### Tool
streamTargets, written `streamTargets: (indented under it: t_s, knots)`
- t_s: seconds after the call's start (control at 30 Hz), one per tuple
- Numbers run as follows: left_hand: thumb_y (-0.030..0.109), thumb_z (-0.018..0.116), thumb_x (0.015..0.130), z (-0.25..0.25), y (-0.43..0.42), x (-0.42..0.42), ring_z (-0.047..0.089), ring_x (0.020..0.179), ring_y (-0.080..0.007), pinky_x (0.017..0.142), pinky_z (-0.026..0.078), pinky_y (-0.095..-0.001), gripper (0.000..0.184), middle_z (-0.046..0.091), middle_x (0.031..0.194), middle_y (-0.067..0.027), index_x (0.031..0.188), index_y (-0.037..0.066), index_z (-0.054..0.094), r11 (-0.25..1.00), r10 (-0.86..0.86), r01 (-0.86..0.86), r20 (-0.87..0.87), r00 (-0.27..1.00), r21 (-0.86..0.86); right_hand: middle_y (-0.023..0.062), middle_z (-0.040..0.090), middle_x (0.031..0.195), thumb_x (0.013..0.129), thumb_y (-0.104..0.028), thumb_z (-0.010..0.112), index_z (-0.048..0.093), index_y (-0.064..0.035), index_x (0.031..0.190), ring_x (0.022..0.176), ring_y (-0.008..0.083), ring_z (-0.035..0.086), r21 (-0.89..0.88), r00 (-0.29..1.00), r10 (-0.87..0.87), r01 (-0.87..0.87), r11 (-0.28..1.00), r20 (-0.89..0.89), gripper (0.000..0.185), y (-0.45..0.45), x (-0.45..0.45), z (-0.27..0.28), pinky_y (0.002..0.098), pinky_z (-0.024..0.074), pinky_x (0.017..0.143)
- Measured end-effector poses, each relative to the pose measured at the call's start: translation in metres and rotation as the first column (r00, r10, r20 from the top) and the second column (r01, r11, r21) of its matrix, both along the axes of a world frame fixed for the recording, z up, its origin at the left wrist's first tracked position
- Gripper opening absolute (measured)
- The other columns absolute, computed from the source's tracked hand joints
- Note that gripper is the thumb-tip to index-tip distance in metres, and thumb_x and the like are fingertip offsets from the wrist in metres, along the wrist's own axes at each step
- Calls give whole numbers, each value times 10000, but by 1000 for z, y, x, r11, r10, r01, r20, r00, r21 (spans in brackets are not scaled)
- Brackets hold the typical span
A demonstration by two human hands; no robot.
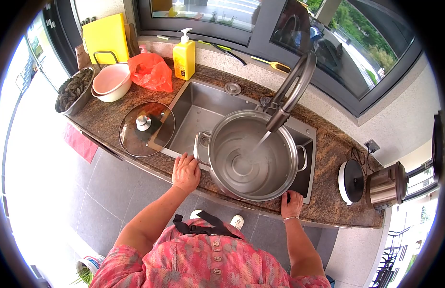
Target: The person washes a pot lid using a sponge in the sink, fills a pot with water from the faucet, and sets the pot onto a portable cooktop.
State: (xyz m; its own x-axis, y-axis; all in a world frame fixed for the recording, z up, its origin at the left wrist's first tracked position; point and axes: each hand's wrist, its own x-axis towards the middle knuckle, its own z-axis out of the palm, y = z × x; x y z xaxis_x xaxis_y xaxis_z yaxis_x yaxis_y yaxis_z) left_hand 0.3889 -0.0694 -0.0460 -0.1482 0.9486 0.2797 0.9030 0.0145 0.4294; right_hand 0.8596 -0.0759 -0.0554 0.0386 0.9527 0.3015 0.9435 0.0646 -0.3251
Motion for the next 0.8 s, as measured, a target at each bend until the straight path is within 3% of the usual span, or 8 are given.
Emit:
streamTargets:
  t_s: [0.8]
  knots:
    - [193,605,977,1,0,0,534,1401,-380,1217,343,-556,297,681,1335,-150,1235,121,733,1000,-1,1,-1,1000,10,146,718,1085,946,-274,683,722,-77,1054,1097,373,642,18,1000,3,-3,1000,-4,228,0,-4,5,530,430,1097]
